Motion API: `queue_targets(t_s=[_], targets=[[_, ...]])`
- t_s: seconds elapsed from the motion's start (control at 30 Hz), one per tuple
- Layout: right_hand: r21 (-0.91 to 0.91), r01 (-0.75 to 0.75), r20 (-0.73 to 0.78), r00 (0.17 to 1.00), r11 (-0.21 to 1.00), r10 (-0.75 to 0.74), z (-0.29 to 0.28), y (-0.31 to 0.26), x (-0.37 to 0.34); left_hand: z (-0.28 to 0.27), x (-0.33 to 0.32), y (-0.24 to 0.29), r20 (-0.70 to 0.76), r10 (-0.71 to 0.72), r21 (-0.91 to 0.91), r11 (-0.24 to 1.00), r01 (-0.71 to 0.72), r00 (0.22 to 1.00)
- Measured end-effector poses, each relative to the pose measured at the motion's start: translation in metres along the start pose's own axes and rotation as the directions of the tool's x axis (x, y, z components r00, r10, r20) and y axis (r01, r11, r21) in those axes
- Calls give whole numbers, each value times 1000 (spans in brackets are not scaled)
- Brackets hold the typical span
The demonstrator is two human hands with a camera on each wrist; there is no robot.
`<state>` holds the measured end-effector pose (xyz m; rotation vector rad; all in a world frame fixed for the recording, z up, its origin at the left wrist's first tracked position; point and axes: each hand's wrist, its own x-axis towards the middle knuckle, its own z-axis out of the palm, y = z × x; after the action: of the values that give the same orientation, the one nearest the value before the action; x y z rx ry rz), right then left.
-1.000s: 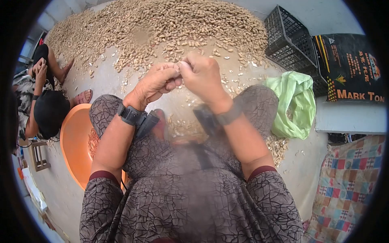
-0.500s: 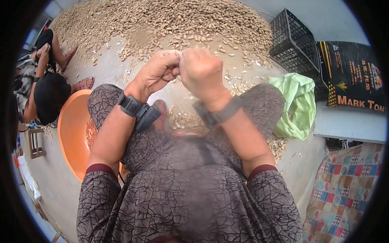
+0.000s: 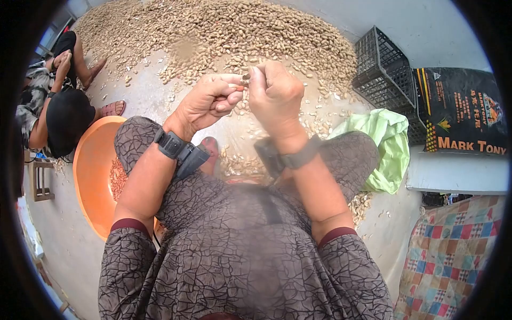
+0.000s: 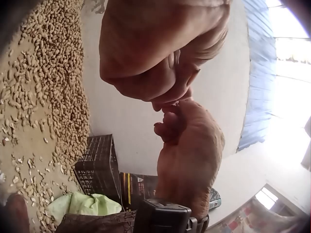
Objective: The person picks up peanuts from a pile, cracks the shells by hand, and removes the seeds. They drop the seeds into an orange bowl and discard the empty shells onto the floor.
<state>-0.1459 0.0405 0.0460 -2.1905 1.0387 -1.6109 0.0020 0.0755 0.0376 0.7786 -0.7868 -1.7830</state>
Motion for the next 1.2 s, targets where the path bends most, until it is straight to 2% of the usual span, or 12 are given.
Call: queue_targets(t_s=[0.17, 0.23, 0.3, 0.37, 0.4, 0.5, 0.57, 0.7, 0.8, 1.1, 1.17, 1.2], targets=[[98, -205, 82, 977, 974, 197, -14, -4, 11, -6, -4, 0, 64, -43, -209, 976, 55, 997], [244, -452, 260, 883, 858, 391, -21, -3, 16, -2, -7, 0, 28, -68, -223, 972, 72, 997], [191, -475, 372, 845, 859, 384, -29, 2, 21, -2, -7, 0, -7, -97, -239, 967, 92, 995], [85, -555, 682, 638, 828, 358, -33, 9, 24, -7, -8, -2, 27, -85, -304, 949, 89, 996], [59, -571, 720, 593, 819, 361, -31, 15, 22, -8, -8, -1, 22, -90, -305, 948, 93, 996], [45, -627, 638, 617, 778, 460, -19, 48, 12, -11, -8, 2, -32, -60, -245, 968, 51, 998], [48, -685, 630, 585, 727, 510, -14, 68, 9, -12, -11, 11, -113, -24, -218, 976, -2, 993], [10, -748, 658, 504, 663, 559, 13, 126, -11, -17, -31, 50, 10, 26, -268, 963, -22, 1000], [-74, -806, 655, 405, 588, 637, 39, 159, -32, 7, -52, 85, -59, 76, -280, 956, -90, 995], [-364, -714, 642, 273, 598, 717, 102, 252, -140, -8, -46, 96, -168, 128, -261, 950, -169, 977], [-352, -674, 585, 384, 649, 715, 117, 281, -165, -13, -36, 99, -271, 110, -269, 945, -185, 956], [-359, -679, 582, 373, 641, 722, 123, 288, -168, -9, -32, 103, -336, 60, -329, 928, -177, 940]])
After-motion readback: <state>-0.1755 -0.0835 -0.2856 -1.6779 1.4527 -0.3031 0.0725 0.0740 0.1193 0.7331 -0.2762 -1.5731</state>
